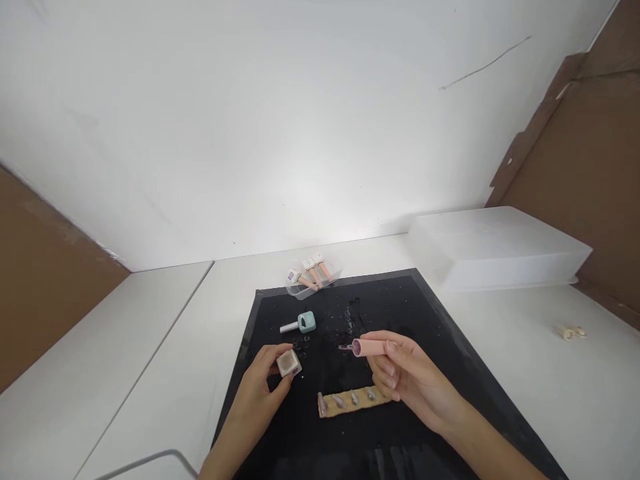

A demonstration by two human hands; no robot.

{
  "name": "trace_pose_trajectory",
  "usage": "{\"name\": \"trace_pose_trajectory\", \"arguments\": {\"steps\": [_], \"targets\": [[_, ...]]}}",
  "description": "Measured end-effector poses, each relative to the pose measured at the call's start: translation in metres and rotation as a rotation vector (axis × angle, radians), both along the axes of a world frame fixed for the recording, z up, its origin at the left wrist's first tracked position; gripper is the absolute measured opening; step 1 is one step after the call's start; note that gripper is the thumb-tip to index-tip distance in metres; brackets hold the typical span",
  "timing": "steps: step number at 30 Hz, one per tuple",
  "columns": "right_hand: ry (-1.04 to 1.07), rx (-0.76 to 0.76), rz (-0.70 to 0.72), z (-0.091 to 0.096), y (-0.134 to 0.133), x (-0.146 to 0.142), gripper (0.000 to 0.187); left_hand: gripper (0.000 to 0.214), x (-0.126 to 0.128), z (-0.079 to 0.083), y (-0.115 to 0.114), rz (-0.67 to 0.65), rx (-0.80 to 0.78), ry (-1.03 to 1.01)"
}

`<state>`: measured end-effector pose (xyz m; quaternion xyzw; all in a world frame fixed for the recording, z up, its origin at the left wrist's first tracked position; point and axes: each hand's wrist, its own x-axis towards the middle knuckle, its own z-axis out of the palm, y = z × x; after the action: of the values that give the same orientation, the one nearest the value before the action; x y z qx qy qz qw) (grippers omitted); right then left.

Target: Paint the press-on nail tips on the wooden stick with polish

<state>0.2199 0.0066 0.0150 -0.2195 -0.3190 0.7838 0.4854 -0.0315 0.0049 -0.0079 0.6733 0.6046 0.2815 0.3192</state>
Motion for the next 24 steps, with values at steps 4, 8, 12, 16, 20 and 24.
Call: {"name": "trace_pose_trajectory", "arguments": {"steps": [4,8,12,16,20,24], "targets": [[0.004,-0.002,0.004,0.001,0.000,0.000,0.023,0.032,0.000,0.000,-0.002,-0.028,0.005,0.032],[-0.005,-0.004,0.012,0.000,0.000,0.000,0.023,0.039,-0.001,-0.001,-0.004,-0.070,0.001,0.066],[-0.012,-0.012,-0.004,-0.001,0.000,0.000,0.023,0.047,0.001,0.001,-0.006,-0.044,0.072,0.135],[-0.018,-0.018,-0.017,-0.001,0.000,0.000,0.023,0.048,0.005,0.009,-0.017,0.055,0.187,0.200],[-0.019,-0.023,-0.028,0.000,0.001,-0.001,0.024,0.038,0.016,0.010,-0.035,0.118,0.289,0.106],[-0.019,-0.045,-0.070,0.001,0.002,-0.002,0.023,0.037,0.033,-0.003,-0.049,0.080,0.109,-0.012]]}}
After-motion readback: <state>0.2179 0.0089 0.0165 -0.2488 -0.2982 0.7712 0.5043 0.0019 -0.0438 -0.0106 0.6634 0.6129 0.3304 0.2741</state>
